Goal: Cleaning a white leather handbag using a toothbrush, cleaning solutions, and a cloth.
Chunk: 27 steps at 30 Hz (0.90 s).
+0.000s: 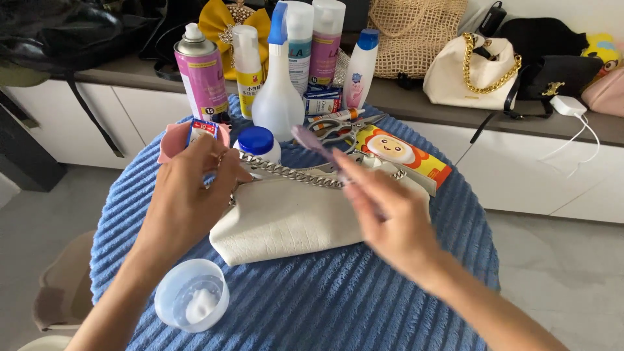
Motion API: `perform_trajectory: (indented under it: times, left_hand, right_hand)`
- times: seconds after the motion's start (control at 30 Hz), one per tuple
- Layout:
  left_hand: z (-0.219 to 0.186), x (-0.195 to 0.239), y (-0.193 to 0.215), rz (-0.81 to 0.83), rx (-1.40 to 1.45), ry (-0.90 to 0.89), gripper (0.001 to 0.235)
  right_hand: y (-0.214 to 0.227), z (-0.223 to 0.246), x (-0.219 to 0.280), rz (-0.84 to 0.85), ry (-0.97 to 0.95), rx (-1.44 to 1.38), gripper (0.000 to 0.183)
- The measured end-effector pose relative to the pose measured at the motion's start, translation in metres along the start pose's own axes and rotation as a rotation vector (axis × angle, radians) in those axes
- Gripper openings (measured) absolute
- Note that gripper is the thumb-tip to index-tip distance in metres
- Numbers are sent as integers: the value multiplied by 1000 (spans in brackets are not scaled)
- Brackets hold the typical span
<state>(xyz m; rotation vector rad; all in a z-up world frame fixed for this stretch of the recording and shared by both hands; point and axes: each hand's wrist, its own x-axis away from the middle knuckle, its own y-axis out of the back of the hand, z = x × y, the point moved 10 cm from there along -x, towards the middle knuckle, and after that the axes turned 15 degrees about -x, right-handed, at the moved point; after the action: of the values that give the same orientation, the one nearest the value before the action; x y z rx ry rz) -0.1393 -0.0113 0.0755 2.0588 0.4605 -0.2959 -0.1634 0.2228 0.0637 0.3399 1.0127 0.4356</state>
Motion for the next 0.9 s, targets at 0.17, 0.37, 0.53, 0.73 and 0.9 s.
perform_trajectory:
  times: [0.17, 0.37, 0.53, 0.73, 0.9]
  left_hand:
    - [15, 7, 0, 31, 191, 235, 33]
    - [33, 12, 7, 37, 22, 234, 28]
    - [29, 19, 5, 71, -24, 260, 26]
    - [29, 25, 9, 100, -57, 297, 28]
    - [31, 29, 8, 114, -47, 284, 29]
  right_hand:
    - [-62, -9, 27, 403, -372, 95, 90]
    - [-1, -61, 77, 468, -926, 400, 99]
    - [-39, 27, 46, 199, -1577, -150, 73]
    - [-56, 12, 46, 384, -1259, -86, 91]
    - [-11, -38, 94, 498, -1183, 333, 120]
